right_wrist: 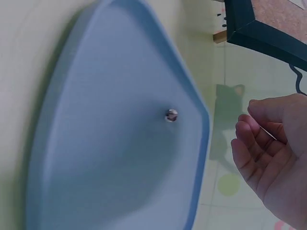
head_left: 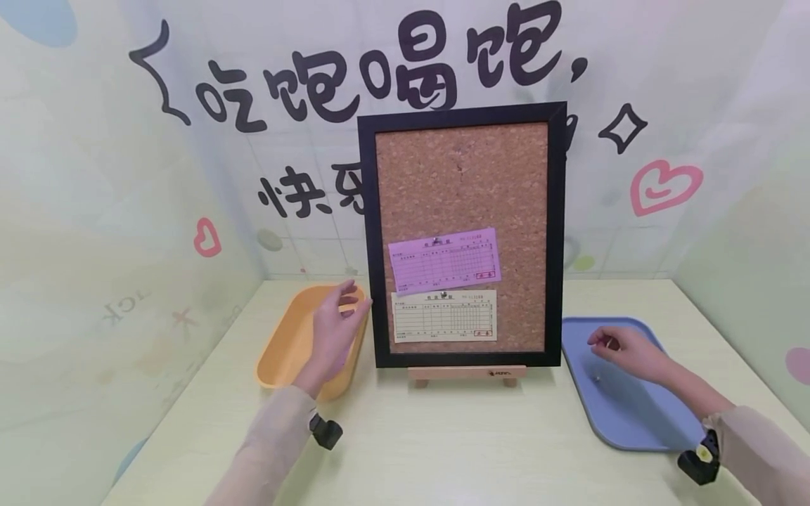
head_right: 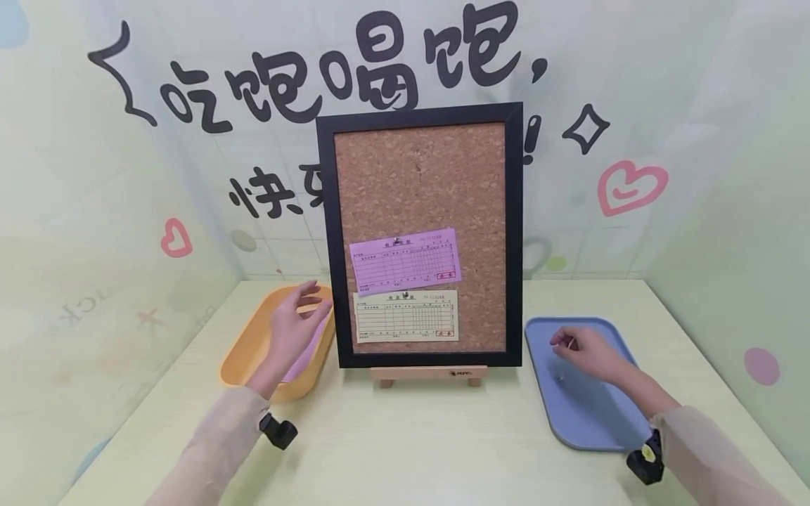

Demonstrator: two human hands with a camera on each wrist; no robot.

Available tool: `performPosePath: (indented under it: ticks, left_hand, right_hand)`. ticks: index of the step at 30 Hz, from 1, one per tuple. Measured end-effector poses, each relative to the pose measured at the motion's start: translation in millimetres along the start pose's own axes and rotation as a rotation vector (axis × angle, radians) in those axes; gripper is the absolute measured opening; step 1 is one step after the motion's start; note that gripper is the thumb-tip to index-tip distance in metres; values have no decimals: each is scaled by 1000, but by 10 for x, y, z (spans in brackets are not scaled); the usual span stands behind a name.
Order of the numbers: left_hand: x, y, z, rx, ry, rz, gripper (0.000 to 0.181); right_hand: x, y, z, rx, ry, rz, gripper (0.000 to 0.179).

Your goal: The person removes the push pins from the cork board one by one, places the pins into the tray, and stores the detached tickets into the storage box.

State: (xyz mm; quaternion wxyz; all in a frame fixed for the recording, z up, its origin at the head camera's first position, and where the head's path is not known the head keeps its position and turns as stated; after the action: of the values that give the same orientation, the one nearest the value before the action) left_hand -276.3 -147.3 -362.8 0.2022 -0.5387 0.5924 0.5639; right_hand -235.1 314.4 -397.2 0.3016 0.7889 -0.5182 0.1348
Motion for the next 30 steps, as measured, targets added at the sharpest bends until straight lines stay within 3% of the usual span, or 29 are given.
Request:
performPosePath:
  ticks: [2,9,14,24,30]
  left_hand:
    - [-39,8,47,9,6,4,58]
    - [-124,58,164,-21,68,186,67]
    - [-160,87,252,-43,76,242,69]
    - [-192,135,400,-50,77,238,80]
    - [-206,184,446,-68,67,249,83]
  right_hand:
    - [36,23,-25,7,-1,10,7]
    - [258,134,-110,-6,8,-14,8]
    - [417,244,-176,-34,13,-26,6]
    - [775,481,-172,-15,44,-115,6]
    - [953,595,-135,8,55,-115,5]
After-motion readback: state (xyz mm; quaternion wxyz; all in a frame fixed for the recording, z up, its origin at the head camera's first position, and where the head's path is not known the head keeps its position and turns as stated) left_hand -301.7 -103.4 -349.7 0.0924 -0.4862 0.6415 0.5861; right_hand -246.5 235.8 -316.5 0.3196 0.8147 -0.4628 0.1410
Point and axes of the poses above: each hand's wrist, its own y-axis towards the middle knuckle, its own z-axis out of the palm, x = y × z, the point moved 1 cm from there along y, towards the middle knuckle, and after that the axes turned 7 degrees about -x, right-handed, at the moved point
